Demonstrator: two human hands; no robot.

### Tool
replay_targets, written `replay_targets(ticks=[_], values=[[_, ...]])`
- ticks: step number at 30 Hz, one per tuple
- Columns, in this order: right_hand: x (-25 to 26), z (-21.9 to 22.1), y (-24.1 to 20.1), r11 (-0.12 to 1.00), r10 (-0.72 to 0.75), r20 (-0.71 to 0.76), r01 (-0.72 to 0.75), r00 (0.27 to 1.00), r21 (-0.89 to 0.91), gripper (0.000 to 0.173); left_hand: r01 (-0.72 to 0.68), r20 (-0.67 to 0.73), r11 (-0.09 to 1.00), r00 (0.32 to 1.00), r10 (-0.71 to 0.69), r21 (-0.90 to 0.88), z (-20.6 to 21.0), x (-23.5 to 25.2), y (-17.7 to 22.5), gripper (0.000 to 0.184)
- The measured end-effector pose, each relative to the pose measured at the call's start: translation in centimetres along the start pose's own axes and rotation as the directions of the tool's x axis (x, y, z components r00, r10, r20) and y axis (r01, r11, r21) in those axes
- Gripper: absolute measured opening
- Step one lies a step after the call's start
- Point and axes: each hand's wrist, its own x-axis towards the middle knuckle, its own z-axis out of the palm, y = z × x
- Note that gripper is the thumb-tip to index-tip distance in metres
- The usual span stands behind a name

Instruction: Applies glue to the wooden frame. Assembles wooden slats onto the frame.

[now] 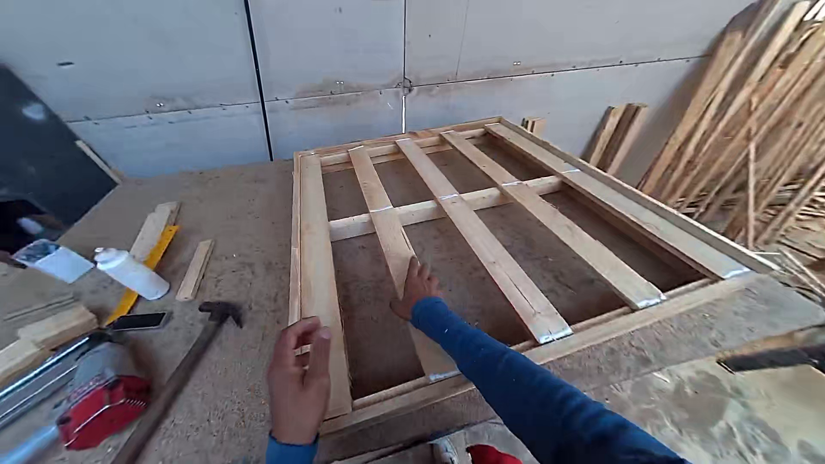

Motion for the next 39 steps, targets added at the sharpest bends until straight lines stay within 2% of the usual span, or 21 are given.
replay_targets(ticks=[2,3,4,6,8,10,11,12,13,15,17,19,22,25,34,39], values=[[0.5,-0.5,0.6,0.995,0.015,0.035,-0.018,0.999,0.098,0.131,0.165,0.138,0.986,0.978,-0.159,-0.035,4.2,1.0,-0.4,0.041],[0.5,-1.1,0.9,0.979,0.013,0.062,-0.025,0.998,0.203,0.131,0.246,0.192,0.969,0.953,-0.234,-0.038,6.2,1.2,-0.8,0.042],[0.3,-2.2,0.9,0.934,0.003,0.090,-0.035,0.996,0.355,0.132,0.294,0.219,0.955,0.935,-0.280,-0.034,8.1,1.5,-1.2,0.043],[-0.5,-4.8,0.5,0.761,-0.059,0.114,-0.029,0.992,0.648,0.133,0.329,0.271,0.943,0.913,-0.305,-0.047,11.4,1.5,-1.2,0.047],[-2.1,-7.5,0.1,0.554,-0.168,0.134,-0.019,0.977,0.833,0.127,0.387,0.421,0.893,0.867,-0.266,-0.232,13.3,0.5,1.4,0.055],[-2.9,-9.4,0.7,0.467,-0.338,0.150,0.027,0.929,0.884,0.116,0.473,0.580,0.719,0.806,-0.119,-0.509,14.5,-0.5,3.6,0.065],[-2.9,-10.0,1.3,0.457,-0.434,0.162,0.062,0.886,0.887,0.108,0.459,0.562,0.654,0.825,-0.061,-0.602,15.0,-0.8,4.2,0.066],[-2.7,-10.5,1.9,0.455,-0.507,0.180,0.085,0.843,0.886,0.101,0.403,0.477,0.638,0.877,-0.063,-0.656,15.4,-1.2,4.8,0.059],[-2.5,-10.7,2.5,0.477,-0.534,0.196,0.101,0.822,0.873,0.093,0.325,0.377,0.670,0.923,-0.072,-0.667,15.5,-1.5,5.4,0.053],[-2.0,-10.3,3.3,0.580,-0.466,0.202,0.126,0.861,0.805,0.083,0.177,0.202,0.836,0.976,-0.082,-0.519,15.6,-1.6,5.9,0.058],[-0.9,-7.8,3.7,0.666,-0.351,0.175,0.114,0.920,0.737,0.077,0.117,0.146,0.954,0.986,-0.078,-0.277,15.6,-1.4,5.1,0.074],[0.4,-4.9,4.1,0.712,-0.283,0.168,0.089,0.944,0.696,0.077,0.136,0.147,0.982,0.982,-0.117,-0.129,15.6,-1.4,3.8,0.076],[2.5,-3.0,4.5,0.747,-0.242,0.220,0.037,0.945,0.664,0.080,0.209,0.171,0.973,0.967,-0.191,-0.095,15.9,-0.7,2.4,0.069],[4.1,-1.4,5.5,0.726,-0.247,0.251,0.008,0.936,0.687,0.082,0.240,0.185,0.968,0.957,-0.222,-0.079,16.8,-0.7,1.1,0.068],[4.3,-2.1,5.9,0.777,-0.190,0.326,-0.061,0.926,0.626,0.085,0.259,0.208,0.965,0.943,-0.260,0.032,18.2,0.8,-0.1,0.075],[5.5,-0.7,6.7,0.802,-0.176,0.341,-0.066,0.923,0.593,0.082,0.280,0.213,0.960,0.936,-0.280,0.031,19.1,0.4,-1.1,0.079]])
